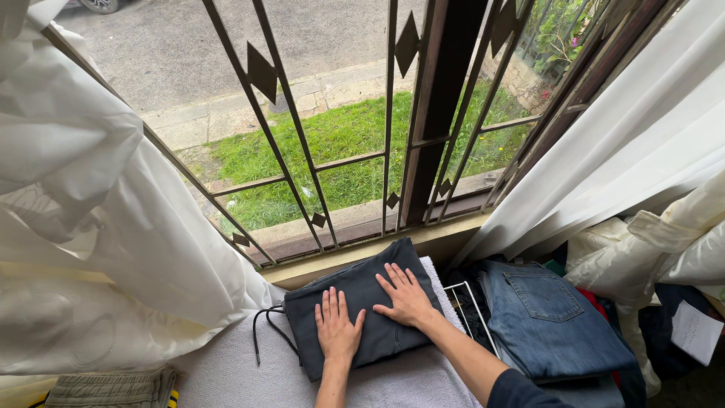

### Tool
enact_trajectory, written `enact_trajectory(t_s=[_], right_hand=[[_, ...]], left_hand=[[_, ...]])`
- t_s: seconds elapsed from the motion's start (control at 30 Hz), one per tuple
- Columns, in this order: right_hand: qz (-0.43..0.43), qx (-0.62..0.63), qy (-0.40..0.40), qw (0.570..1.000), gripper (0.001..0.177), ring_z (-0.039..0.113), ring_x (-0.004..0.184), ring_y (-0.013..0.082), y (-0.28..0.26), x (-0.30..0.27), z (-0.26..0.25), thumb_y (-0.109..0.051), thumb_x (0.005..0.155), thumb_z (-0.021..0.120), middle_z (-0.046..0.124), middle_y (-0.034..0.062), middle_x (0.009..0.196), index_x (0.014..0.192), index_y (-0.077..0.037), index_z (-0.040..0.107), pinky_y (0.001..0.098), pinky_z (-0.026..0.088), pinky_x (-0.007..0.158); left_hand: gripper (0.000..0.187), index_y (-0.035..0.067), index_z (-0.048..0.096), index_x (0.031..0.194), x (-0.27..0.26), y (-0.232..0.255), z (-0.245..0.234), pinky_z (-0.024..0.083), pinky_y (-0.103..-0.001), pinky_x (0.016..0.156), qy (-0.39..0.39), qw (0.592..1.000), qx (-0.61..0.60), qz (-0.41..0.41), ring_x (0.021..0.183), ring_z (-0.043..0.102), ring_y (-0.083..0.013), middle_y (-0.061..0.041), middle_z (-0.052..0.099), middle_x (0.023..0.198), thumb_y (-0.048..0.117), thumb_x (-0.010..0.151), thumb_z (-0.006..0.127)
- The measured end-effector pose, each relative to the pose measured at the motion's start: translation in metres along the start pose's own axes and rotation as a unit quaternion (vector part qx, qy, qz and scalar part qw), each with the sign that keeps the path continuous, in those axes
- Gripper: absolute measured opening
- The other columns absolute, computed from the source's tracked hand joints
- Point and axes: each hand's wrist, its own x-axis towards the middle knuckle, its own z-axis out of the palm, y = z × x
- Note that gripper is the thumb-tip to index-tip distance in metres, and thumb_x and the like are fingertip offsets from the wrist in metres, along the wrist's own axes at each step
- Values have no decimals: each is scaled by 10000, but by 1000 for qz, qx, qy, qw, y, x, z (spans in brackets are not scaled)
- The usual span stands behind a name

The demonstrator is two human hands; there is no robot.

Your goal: The person folds a pair of dark trousers and a pair of blue denim jeans by smoothing them flat on a surface and folding the legs over several times.

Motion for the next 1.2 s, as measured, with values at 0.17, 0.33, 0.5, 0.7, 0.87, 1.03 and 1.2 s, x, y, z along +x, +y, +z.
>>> enact_trajectory(t_s=[0.17,0.33,0.5,0.7,0.87,1.03,1.2], right_hand=[[50,23,-46,997,942,73,1599,286,6,4,-13,-828,942,412,123,147,1728,1647,-223,255,522,72,1258],[98,29,-80,992,947,15,1609,259,15,9,-23,-837,944,332,72,119,1741,1659,-231,195,499,42,1268],[128,19,-131,983,969,111,1592,250,31,17,-33,-855,925,302,80,73,1747,1657,-231,183,515,241,1199],[105,-33,-106,988,992,181,1563,290,33,24,-33,-860,937,322,161,98,1726,1636,-163,239,538,258,1178],[99,-5,-116,988,1000,-24,1612,279,35,26,-39,-851,931,348,34,98,1750,1652,-179,182,594,122,1243],[133,64,-163,975,998,-34,1615,262,40,33,-51,-820,940,366,-92,91,1755,1668,-191,104,581,151,1244],[178,94,-185,962,1017,15,1611,236,47,37,-53,-818,939,295,-22,1,1761,1664,-146,58,565,164,1252]], left_hand=[[910,123,380,1590,0,-13,9,158,-471,1307,13,999,7,-47,1612,214,-214,-61,294,1724,756,937,420],[972,86,302,1624,-2,-20,16,130,-435,1324,18,997,12,-72,1636,158,-208,-69,229,1753,773,942,394],[1012,60,293,1623,-1,-20,13,130,-447,1331,28,997,19,-72,1654,118,-254,-94,203,1762,785,926,407],[923,64,444,1506,12,-38,4,143,-517,1323,-4,999,-18,-26,1631,167,-296,-112,360,1661,781,925,457],[929,121,409,1552,16,-46,4,189,-470,1315,45,999,3,-26,1623,216,-279,-139,291,1718,778,899,485],[1036,71,325,1623,18,-49,11,121,-443,1346,50,996,25,-70,1653,149,-244,-104,240,1755,805,898,420],[997,34,408,1579,26,-61,12,189,-465,1327,37,994,25,-101,1603,283,-269,-142,390,1676,783,922,413]])
